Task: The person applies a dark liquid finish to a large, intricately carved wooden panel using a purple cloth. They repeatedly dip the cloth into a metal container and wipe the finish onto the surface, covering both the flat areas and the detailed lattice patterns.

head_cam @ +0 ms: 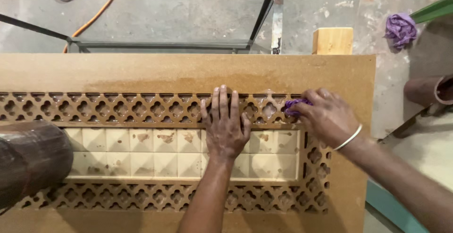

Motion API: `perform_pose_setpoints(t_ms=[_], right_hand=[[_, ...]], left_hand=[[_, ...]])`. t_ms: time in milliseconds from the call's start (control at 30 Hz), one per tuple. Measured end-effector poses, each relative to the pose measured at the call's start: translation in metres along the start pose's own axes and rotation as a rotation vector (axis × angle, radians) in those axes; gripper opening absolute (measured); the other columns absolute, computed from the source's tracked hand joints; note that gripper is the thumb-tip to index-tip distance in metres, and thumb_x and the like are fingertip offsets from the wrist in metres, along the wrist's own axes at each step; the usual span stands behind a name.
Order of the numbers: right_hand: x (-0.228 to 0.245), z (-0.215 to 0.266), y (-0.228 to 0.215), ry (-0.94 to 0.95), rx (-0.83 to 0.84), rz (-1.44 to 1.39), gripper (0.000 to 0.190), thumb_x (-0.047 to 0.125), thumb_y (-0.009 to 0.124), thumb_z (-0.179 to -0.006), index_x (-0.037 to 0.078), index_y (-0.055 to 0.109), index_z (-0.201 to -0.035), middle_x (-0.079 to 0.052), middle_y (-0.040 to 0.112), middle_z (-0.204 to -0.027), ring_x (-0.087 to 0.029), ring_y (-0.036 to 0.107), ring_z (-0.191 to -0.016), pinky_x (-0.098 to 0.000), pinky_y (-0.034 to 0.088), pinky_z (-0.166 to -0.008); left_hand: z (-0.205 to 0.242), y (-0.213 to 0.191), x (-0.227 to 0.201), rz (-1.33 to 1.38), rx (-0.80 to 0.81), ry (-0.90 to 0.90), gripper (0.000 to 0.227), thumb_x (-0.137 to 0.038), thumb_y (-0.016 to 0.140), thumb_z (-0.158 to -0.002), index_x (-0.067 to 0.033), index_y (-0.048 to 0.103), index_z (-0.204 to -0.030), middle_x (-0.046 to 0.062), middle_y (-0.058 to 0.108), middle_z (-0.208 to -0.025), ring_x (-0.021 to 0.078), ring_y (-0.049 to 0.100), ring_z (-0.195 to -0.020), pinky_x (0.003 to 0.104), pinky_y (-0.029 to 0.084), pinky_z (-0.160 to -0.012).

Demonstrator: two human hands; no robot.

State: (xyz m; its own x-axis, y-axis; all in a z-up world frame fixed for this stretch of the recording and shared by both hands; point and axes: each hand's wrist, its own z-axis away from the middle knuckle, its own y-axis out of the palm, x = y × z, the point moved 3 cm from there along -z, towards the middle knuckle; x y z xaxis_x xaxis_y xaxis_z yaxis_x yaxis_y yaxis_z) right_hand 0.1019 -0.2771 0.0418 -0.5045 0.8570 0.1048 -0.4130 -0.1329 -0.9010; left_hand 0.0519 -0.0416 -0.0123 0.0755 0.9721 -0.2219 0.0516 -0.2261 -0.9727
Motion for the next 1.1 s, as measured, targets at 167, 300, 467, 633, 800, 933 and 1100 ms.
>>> perform_pose_setpoints(t_ms=[167,300,467,633,800,933,1100], right_hand=[[0.028,0.009,-0.01,0.094,-0.173,0.09,0.028,0.025,0.064,-0.089,0.016,0.071,-0.115,-0.014,0.066,-0.12,-0.026,0.064,-0.107,-0.043,0.056,-0.091],[0.002,0.0,-0.036,0.241,0.095,-0.142,0.031,0.034,0.066,-0.091,0.015,0.07,-0.115,-0.008,0.068,-0.111,-0.021,0.067,-0.093,-0.0376,0.06,-0.084],[-0.006,-0.003,-0.03,0.424,0.108,-0.253,0.03,0.04,0.059,-0.101,0.018,0.072,-0.116,-0.004,0.073,-0.106,-0.019,0.07,-0.088,-0.0344,0.062,-0.083],[0.016,-0.008,0.004,0.186,-0.271,-0.103,0.055,0.039,0.071,-0.08,0.009,0.062,-0.125,-0.014,0.068,-0.105,-0.026,0.067,-0.091,-0.0411,0.059,-0.08],[0.017,-0.015,0.022,0.324,-0.148,-0.078,0.036,0.037,0.071,-0.089,0.009,0.065,-0.112,-0.009,0.067,-0.102,-0.022,0.067,-0.091,-0.0391,0.059,-0.082],[0.009,-0.009,0.013,0.341,-0.216,-0.197,0.031,0.033,0.071,-0.089,0.009,0.071,-0.109,-0.01,0.068,-0.099,-0.022,0.067,-0.083,-0.0381,0.06,-0.072],[0.004,0.011,0.008,0.413,-0.343,-0.378,0.021,0.028,0.07,-0.094,0.012,0.076,-0.106,-0.009,0.07,-0.1,-0.021,0.067,-0.08,-0.036,0.06,-0.067]], left_hand=[[-0.002,0.002,0.003,0.003,0.005,0.007,0.064,-0.039,0.045,-0.094,-0.0117,0.035,-0.15,0.015,0.027,-0.162,0.0283,0.026,-0.152,0.058,0.01,-0.126],[-0.003,0.001,0.003,-0.01,0.025,0.005,0.065,-0.04,0.046,-0.092,-0.0105,0.035,-0.149,0.017,0.027,-0.161,0.0291,0.026,-0.15,0.059,0.01,-0.124],[-0.005,0.0,0.003,-0.018,0.004,0.017,0.064,-0.04,0.045,-0.094,-0.0097,0.035,-0.15,0.018,0.028,-0.161,0.0293,0.027,-0.151,0.058,0.011,-0.125],[-0.005,-0.001,0.003,-0.022,0.041,0.009,0.064,-0.041,0.044,-0.093,-0.0103,0.035,-0.149,0.017,0.027,-0.16,0.0293,0.027,-0.15,0.059,0.011,-0.124],[-0.004,0.002,0.002,-0.016,0.042,0.013,0.065,-0.041,0.044,-0.094,-0.0105,0.033,-0.151,0.017,0.027,-0.162,0.0298,0.027,-0.15,0.058,0.01,-0.125],[-0.003,0.0,0.003,-0.009,0.014,0.01,0.065,-0.041,0.045,-0.094,-0.0107,0.033,-0.15,0.017,0.026,-0.161,0.0296,0.027,-0.15,0.059,0.01,-0.124],[-0.001,0.003,0.004,0.005,0.017,0.003,0.066,-0.039,0.047,-0.092,-0.0109,0.034,-0.15,0.017,0.028,-0.161,0.0292,0.027,-0.15,0.058,0.011,-0.124]])
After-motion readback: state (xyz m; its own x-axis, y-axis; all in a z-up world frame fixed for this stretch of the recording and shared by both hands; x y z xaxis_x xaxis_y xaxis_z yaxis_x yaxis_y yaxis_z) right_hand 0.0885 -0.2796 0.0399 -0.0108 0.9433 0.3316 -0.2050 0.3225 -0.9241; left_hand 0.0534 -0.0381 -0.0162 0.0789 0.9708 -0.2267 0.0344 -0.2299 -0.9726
